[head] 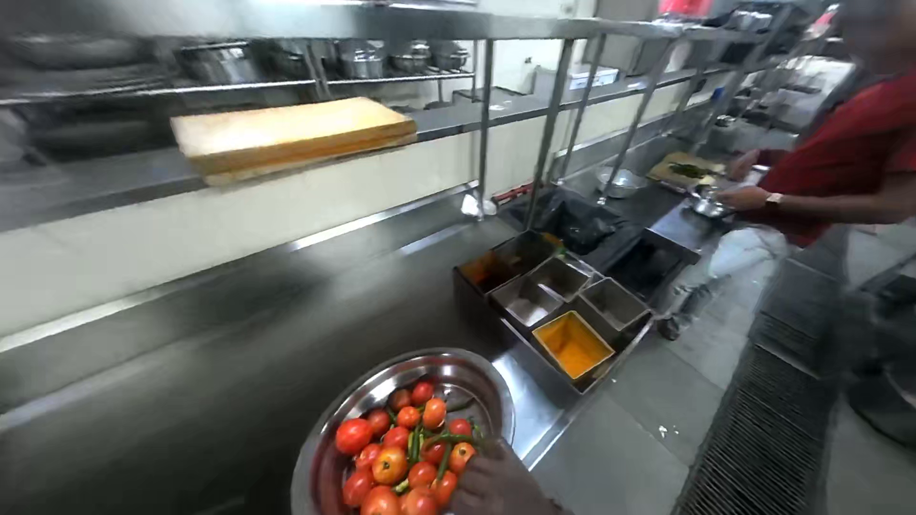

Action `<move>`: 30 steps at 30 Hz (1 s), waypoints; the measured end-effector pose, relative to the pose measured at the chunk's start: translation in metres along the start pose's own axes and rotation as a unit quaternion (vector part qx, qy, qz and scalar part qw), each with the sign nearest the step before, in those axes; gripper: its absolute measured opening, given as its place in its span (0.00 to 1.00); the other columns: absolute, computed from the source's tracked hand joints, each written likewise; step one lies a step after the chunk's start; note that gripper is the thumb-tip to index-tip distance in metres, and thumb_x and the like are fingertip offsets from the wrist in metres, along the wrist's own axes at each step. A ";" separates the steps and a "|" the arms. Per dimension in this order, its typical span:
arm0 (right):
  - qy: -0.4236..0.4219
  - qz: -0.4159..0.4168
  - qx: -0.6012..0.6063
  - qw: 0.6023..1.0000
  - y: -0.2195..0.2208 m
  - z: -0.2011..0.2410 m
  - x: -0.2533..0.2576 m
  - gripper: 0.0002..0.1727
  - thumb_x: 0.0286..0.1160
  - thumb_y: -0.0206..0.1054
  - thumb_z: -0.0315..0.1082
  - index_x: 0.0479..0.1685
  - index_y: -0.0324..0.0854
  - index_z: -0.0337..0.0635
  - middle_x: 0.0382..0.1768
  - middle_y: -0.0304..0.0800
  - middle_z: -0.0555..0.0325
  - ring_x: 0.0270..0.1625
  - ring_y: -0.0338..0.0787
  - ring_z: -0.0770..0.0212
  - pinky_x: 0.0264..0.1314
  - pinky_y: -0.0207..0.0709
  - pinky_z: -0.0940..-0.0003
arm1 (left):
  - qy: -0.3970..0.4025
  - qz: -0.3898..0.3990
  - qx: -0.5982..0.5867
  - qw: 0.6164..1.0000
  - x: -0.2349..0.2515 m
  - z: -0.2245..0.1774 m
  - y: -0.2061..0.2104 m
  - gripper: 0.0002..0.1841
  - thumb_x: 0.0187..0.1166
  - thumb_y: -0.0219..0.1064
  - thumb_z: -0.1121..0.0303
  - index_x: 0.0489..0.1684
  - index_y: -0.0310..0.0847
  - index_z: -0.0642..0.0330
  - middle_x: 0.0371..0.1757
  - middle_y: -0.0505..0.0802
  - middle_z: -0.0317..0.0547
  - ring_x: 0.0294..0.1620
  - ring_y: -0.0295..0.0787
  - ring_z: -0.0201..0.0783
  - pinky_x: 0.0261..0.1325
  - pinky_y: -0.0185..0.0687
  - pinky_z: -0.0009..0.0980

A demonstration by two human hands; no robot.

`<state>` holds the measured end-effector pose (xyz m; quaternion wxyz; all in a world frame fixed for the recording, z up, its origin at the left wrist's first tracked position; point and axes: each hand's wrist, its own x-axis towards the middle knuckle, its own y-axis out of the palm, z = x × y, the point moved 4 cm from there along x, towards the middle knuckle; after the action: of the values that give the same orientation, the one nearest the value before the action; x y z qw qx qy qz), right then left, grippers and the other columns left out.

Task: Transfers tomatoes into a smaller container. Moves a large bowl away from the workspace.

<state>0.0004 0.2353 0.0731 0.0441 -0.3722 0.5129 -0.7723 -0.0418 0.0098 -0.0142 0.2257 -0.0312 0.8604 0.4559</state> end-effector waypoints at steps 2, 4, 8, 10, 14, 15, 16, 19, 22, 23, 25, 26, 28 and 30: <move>0.000 -0.004 0.013 1.000 0.019 -0.003 -0.004 0.04 0.72 0.67 0.37 0.36 0.88 0.56 0.35 0.91 0.65 0.46 0.90 0.58 0.65 0.75 0.52 | 0.073 0.072 0.028 0.994 0.009 -0.006 0.001 0.26 0.94 0.43 0.53 0.80 0.66 0.61 0.69 0.86 0.52 0.68 0.86 0.43 0.67 0.86 0.44; -0.008 -0.003 0.023 1.000 0.039 -0.007 -0.010 0.06 0.73 0.65 0.37 0.37 0.88 0.56 0.37 0.93 0.65 0.47 0.91 0.58 0.64 0.77 0.51 | 0.021 0.006 -0.020 1.000 0.018 -0.006 -0.012 0.29 0.91 0.42 0.43 0.71 0.77 0.55 0.61 0.91 0.52 0.61 0.91 0.45 0.60 0.90 0.49; -0.002 0.053 0.022 0.998 0.080 -0.014 -0.026 0.08 0.74 0.65 0.34 0.36 0.89 0.57 0.38 0.93 0.66 0.48 0.91 0.59 0.57 0.81 0.53 | -0.049 -0.153 0.026 0.987 0.022 -0.015 -0.054 0.27 0.94 0.41 0.48 0.66 0.77 0.61 0.53 0.91 0.59 0.53 0.91 0.52 0.56 0.88 0.53; 0.021 0.093 0.030 0.995 0.096 -0.024 -0.037 0.07 0.72 0.68 0.34 0.35 0.92 0.56 0.42 0.96 0.66 0.50 0.93 0.58 0.57 0.84 0.51 | -0.055 -0.205 0.050 0.976 0.011 -0.022 -0.069 0.23 0.94 0.45 0.53 0.68 0.75 0.63 0.54 0.91 0.58 0.52 0.91 0.50 0.55 0.88 0.50; 0.070 0.202 0.026 0.977 0.107 -0.043 -0.042 0.07 0.69 0.72 0.30 0.39 0.93 0.53 0.47 0.95 0.61 0.57 0.92 0.53 0.69 0.80 0.47 | -0.041 -0.218 0.083 0.972 -0.024 -0.042 -0.086 0.22 0.96 0.43 0.59 0.70 0.74 0.68 0.57 0.91 0.61 0.54 0.93 0.53 0.58 0.89 0.48; 0.079 0.226 0.025 0.971 0.105 -0.045 -0.038 0.07 0.69 0.72 0.30 0.40 0.94 0.53 0.48 0.96 0.60 0.59 0.92 0.52 0.71 0.79 0.47 | -0.019 -0.219 0.103 0.970 -0.032 -0.049 -0.089 0.21 0.96 0.44 0.63 0.69 0.75 0.69 0.58 0.92 0.62 0.54 0.94 0.54 0.58 0.89 0.46; 0.089 0.269 0.026 0.959 0.102 -0.046 -0.034 0.08 0.70 0.72 0.32 0.44 0.94 0.52 0.51 0.95 0.58 0.62 0.91 0.51 0.74 0.77 0.47 | 0.011 -0.223 0.131 0.966 -0.039 -0.056 -0.092 0.19 0.95 0.45 0.67 0.69 0.75 0.70 0.58 0.92 0.63 0.54 0.94 0.53 0.57 0.90 0.45; 0.119 0.467 0.066 0.874 0.088 -0.044 -0.010 0.21 0.72 0.73 0.45 0.64 0.89 0.52 0.67 0.88 0.51 0.75 0.80 0.46 0.86 0.61 0.44 | 0.122 -0.246 0.274 0.922 -0.055 -0.080 -0.095 0.14 0.90 0.51 0.76 0.65 0.78 0.72 0.57 0.93 0.59 0.52 0.95 0.47 0.56 0.91 0.38; 0.148 0.469 0.124 0.862 0.082 -0.043 0.016 0.22 0.75 0.73 0.46 0.66 0.87 0.48 0.66 0.88 0.48 0.73 0.83 0.47 0.81 0.70 0.47 | 0.208 -0.264 0.489 0.805 -0.059 -0.101 -0.096 0.14 0.83 0.61 0.76 0.63 0.82 0.69 0.58 0.92 0.55 0.57 0.91 0.43 0.63 0.86 0.39; 0.156 0.450 0.131 0.870 0.082 -0.043 0.024 0.21 0.76 0.72 0.45 0.65 0.87 0.48 0.64 0.89 0.49 0.72 0.84 0.48 0.79 0.73 0.48 | 0.216 -0.265 0.567 0.749 -0.058 -0.106 -0.098 0.15 0.82 0.65 0.74 0.64 0.83 0.67 0.61 0.92 0.55 0.61 0.89 0.46 0.66 0.84 0.44; 0.160 0.426 0.132 0.881 0.086 -0.041 0.038 0.19 0.78 0.70 0.42 0.65 0.88 0.48 0.63 0.90 0.52 0.70 0.86 0.51 0.78 0.75 0.50 | 0.182 -0.251 0.694 0.650 -0.052 -0.112 -0.099 0.20 0.82 0.69 0.70 0.70 0.82 0.65 0.69 0.87 0.62 0.70 0.85 0.59 0.73 0.77 0.60; 0.156 0.424 0.130 0.883 0.089 -0.040 0.042 0.19 0.78 0.69 0.42 0.65 0.87 0.49 0.63 0.90 0.53 0.70 0.86 0.52 0.78 0.75 0.50 | 0.150 -0.241 0.734 0.617 -0.047 -0.112 -0.102 0.23 0.81 0.70 0.68 0.73 0.80 0.65 0.71 0.86 0.64 0.72 0.83 0.63 0.75 0.74 0.63; 0.151 0.435 0.137 0.877 0.095 -0.035 0.051 0.19 0.79 0.68 0.42 0.66 0.87 0.49 0.65 0.89 0.53 0.71 0.86 0.52 0.78 0.75 0.50 | 0.085 -0.231 0.769 0.590 -0.038 -0.107 -0.107 0.30 0.81 0.70 0.63 0.82 0.72 0.62 0.73 0.84 0.64 0.74 0.81 0.63 0.78 0.71 0.62; 0.148 0.447 0.152 0.869 0.100 -0.030 0.057 0.20 0.79 0.68 0.41 0.67 0.86 0.48 0.67 0.88 0.52 0.71 0.86 0.52 0.77 0.75 0.50 | 0.065 -0.231 0.772 0.588 -0.035 -0.099 -0.106 0.33 0.81 0.70 0.62 0.87 0.67 0.59 0.78 0.82 0.62 0.78 0.78 0.61 0.82 0.69 0.59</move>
<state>-0.0904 0.1853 0.0152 0.3640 0.0263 0.5010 -0.7847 -0.0185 -0.1365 -0.0333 0.2061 -0.0725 0.8657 -0.4504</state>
